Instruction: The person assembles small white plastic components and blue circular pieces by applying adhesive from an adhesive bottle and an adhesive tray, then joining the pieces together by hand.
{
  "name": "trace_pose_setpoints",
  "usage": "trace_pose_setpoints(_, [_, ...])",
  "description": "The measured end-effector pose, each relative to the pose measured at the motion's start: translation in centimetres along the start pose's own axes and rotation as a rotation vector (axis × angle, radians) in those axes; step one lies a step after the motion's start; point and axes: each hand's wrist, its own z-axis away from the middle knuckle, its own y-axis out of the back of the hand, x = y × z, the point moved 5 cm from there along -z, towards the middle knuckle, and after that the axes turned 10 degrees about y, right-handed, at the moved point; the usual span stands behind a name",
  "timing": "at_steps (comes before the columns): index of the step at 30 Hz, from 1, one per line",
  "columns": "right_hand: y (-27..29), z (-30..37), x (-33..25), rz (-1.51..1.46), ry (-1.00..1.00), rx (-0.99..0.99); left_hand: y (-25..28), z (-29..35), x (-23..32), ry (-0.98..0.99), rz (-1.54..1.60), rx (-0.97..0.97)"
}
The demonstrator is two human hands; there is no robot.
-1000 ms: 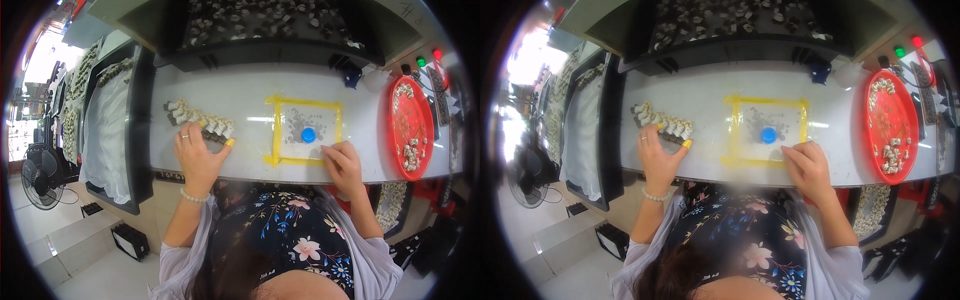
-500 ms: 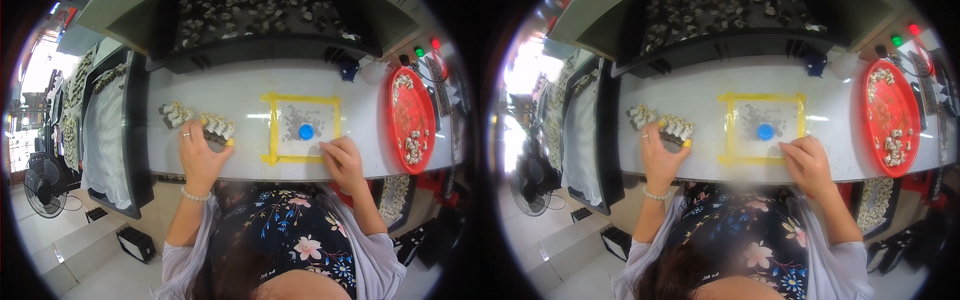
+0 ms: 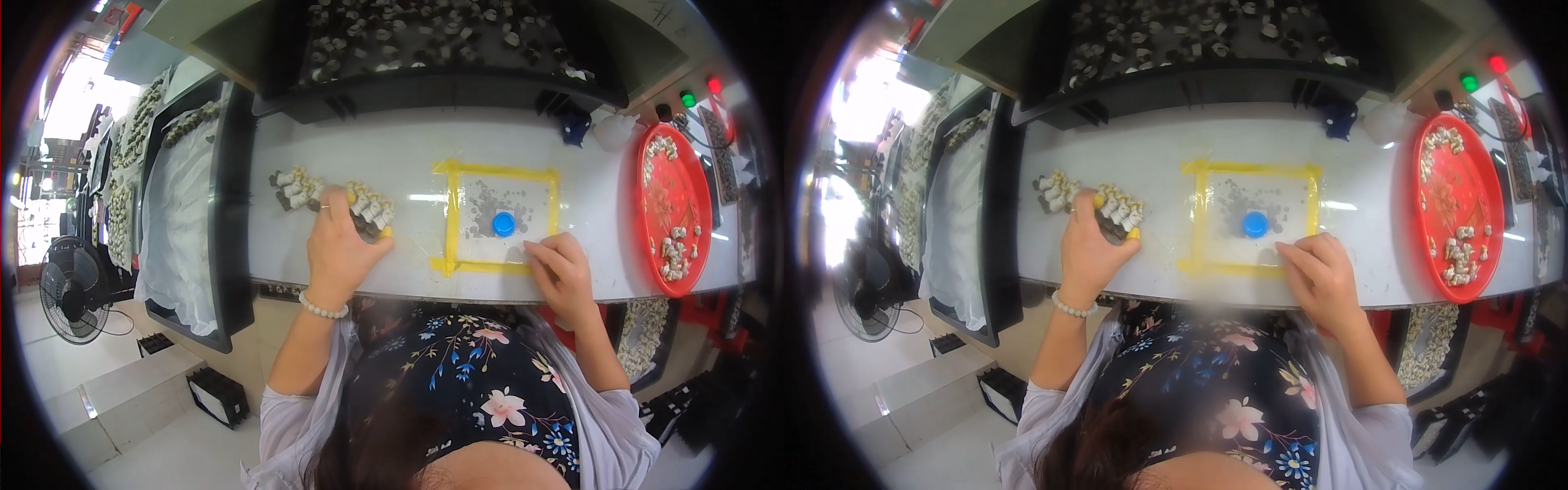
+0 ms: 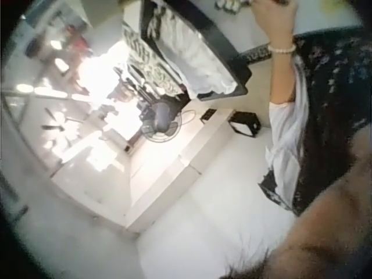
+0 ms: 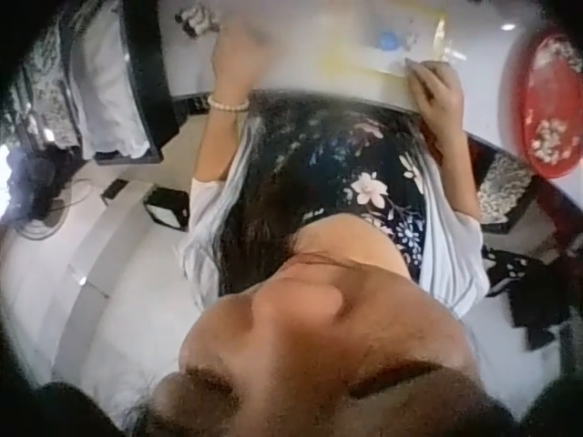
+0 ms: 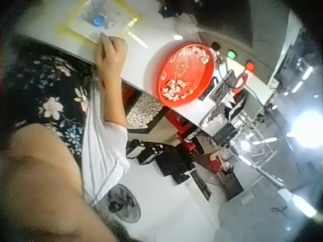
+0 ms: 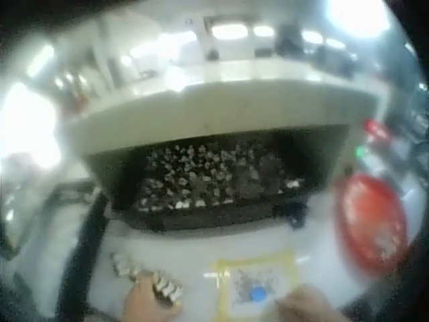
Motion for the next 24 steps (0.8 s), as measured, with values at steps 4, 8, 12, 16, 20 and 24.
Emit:
trace_pose_setpoints(4, [0.0,-0.2,-0.3,-0.013,0.004,-0.011,0.2,0.1,-0.4,-0.044,-0.01,0.041])
trace_pose_setpoints(8, [-0.2,0.4,-0.2,0.016,-0.021,0.006,0.2,0.0,-0.3,0.017,0.013,0.003])
trace_pose_setpoints(12, [-0.3,0.5,-0.1,-0.005,-0.018,0.008,0.4,-0.1,0.4,-0.029,0.0,-0.027])
trace_pose_setpoints(16, [-0.2,0.5,-0.4,0.009,0.005,-0.003,-0.2,-0.3,0.5,-0.061,0.0,-0.088])
trace_pose_setpoints(20, [-0.4,0.7,-0.2,0.006,-0.008,0.003,-0.8,-0.1,0.5,-0.087,0.017,-0.052])
trace_pose_setpoints(24, [-0.5,0.5,-0.2,-0.009,-0.036,0.017,-0.4,0.6,0.0,-0.032,0.097,-0.086])
